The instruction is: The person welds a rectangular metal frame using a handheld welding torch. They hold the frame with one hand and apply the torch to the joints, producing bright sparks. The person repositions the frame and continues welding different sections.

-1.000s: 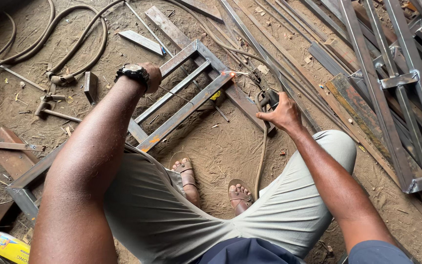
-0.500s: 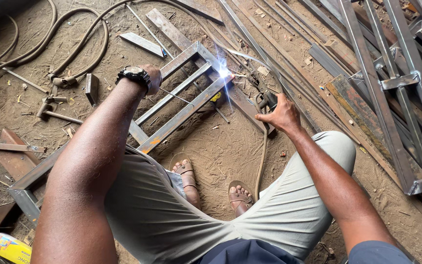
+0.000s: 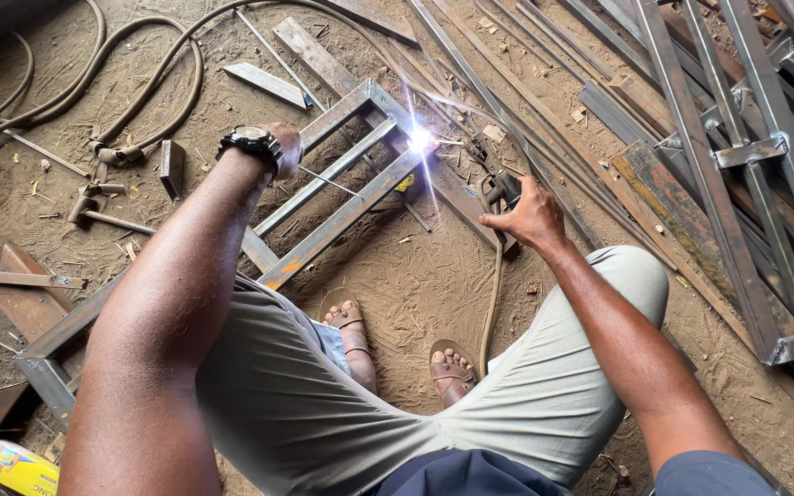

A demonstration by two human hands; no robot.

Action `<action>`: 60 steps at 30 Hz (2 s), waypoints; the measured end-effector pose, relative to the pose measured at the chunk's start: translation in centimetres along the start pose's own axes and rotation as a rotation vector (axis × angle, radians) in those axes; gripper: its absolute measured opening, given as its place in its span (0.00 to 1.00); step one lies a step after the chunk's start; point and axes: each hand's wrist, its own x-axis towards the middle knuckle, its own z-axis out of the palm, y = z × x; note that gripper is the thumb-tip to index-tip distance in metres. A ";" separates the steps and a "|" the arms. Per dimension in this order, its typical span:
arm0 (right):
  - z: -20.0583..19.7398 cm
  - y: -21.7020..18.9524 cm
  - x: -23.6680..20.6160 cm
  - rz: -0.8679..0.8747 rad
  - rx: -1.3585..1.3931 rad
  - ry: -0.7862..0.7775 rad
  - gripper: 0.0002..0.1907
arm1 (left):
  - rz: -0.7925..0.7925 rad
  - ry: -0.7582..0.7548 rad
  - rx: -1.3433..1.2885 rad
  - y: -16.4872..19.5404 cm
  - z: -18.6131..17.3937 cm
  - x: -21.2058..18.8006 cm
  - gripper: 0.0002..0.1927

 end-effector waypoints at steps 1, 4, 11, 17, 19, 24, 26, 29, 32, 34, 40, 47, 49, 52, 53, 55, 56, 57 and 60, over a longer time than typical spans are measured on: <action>0.1 0.1 0.0 -0.036 0.015 0.027 0.57 | -0.007 -0.019 -0.006 0.0 0.0 0.0 0.16; 0.2 0.3 0.0 -0.034 -0.006 0.018 0.55 | 0.017 0.020 0.071 0.2 -0.1 0.0 0.16; 0.1 0.2 -0.1 -0.106 -0.039 0.100 0.55 | 0.004 0.027 0.047 0.1 -0.2 0.0 0.17; -0.3 0.1 -0.2 -0.052 0.010 0.057 0.52 | 0.032 0.049 0.081 0.1 -0.3 0.1 0.17; -0.2 0.1 -0.2 -0.028 0.001 0.038 0.51 | 0.021 0.039 0.052 0.0 -0.3 0.1 0.17; 0.0 0.4 0.0 -0.027 -0.007 0.044 0.52 | 0.003 0.009 0.062 0.3 -0.6 -0.4 0.16; 0.0 0.4 0.1 -0.018 -0.013 0.038 0.53 | -0.010 -0.008 0.069 0.5 -0.8 -0.4 0.16; -0.1 0.3 0.2 -0.014 -0.009 0.033 0.54 | -0.006 -0.011 0.087 0.5 -0.9 -0.3 0.16; -0.1 0.3 0.2 0.009 -0.015 0.013 0.53 | 0.000 -0.007 0.062 0.4 -0.7 -0.1 0.16; -0.1 0.3 0.4 0.025 -0.010 -0.001 0.55 | 0.009 0.011 0.023 0.2 -0.6 0.0 0.16; 0.0 0.3 0.4 0.003 -0.015 0.013 0.57 | 0.016 0.022 0.025 0.2 -0.6 0.3 0.16; -0.2 0.2 0.4 0.036 -0.011 -0.017 0.57 | 0.013 0.037 0.049 0.1 -0.5 0.4 0.16; -0.1 0.3 0.4 0.017 0.011 -0.002 0.58 | -0.023 -0.021 -0.022 0.2 -0.4 0.4 0.17; -0.1 0.6 0.3 -0.087 -0.028 0.115 0.59 | 0.003 0.003 0.024 0.2 -0.6 0.3 0.16; -0.1 0.7 0.3 -0.098 -0.011 0.121 0.58 | 0.013 0.011 0.038 0.3 -0.6 0.3 0.16; -0.2 0.7 0.4 -0.121 0.025 0.137 0.56 | 0.029 0.031 0.069 0.3 -0.9 0.3 0.17; -0.2 0.8 0.5 -0.083 0.029 0.111 0.56 | 0.019 0.027 0.063 0.3 -0.9 0.3 0.16; -0.3 0.8 0.5 -0.045 0.034 0.084 0.56 | 0.008 0.024 0.057 0.4 -0.9 0.3 0.16; -0.4 0.5 0.5 0.014 0.010 0.045 0.55 | 0.011 0.024 0.058 0.5 -0.9 0.2 0.16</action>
